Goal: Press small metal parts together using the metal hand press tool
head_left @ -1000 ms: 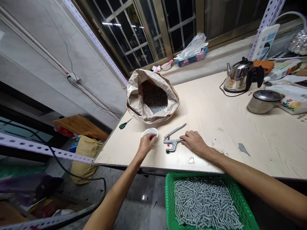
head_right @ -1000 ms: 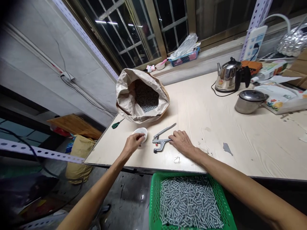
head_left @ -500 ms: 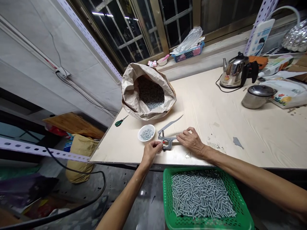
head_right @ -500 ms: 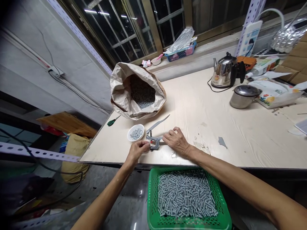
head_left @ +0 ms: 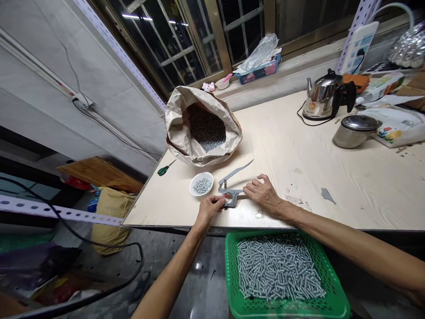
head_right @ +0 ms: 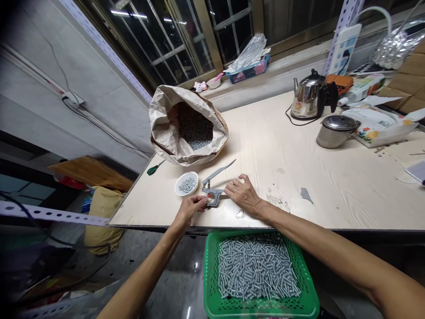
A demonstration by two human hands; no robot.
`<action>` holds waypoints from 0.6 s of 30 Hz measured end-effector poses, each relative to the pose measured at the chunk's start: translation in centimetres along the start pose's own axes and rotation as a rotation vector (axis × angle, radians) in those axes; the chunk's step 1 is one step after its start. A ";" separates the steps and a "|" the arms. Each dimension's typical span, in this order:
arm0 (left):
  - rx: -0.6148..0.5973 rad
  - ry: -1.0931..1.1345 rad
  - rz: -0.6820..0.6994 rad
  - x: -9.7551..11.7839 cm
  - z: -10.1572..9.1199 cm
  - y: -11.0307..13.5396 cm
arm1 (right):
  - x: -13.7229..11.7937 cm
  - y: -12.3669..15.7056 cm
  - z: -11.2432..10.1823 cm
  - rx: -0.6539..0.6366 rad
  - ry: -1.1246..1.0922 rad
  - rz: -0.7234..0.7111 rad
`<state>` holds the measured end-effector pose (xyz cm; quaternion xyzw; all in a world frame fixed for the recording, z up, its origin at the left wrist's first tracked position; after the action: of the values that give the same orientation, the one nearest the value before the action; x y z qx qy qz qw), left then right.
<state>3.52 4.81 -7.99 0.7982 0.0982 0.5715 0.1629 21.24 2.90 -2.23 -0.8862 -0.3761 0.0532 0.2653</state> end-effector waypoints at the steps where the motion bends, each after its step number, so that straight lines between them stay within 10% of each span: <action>1: -0.029 -0.027 -0.023 -0.1 0.1 -0.1 | 0.0 0.0 0.1 -0.002 -0.014 0.002; 18: -0.383 -0.155 -0.520 -2.8 1.9 1.7 | -0.9 0.0 2.7 -0.333 -0.186 -0.069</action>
<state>4.39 2.02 -10.37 0.7423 0.1767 0.4566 0.4575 19.77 3.42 -4.64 -0.8956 -0.4330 0.0627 0.0808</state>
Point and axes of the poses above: each hand's wrist, its own y-axis away from the middle knuckle, its own z-axis out of the palm, x = y × z, the point moved 10 cm from there along -y, towards the middle knuckle, and after that the axes turned 11 degrees about -x, right-handed, at the moved point
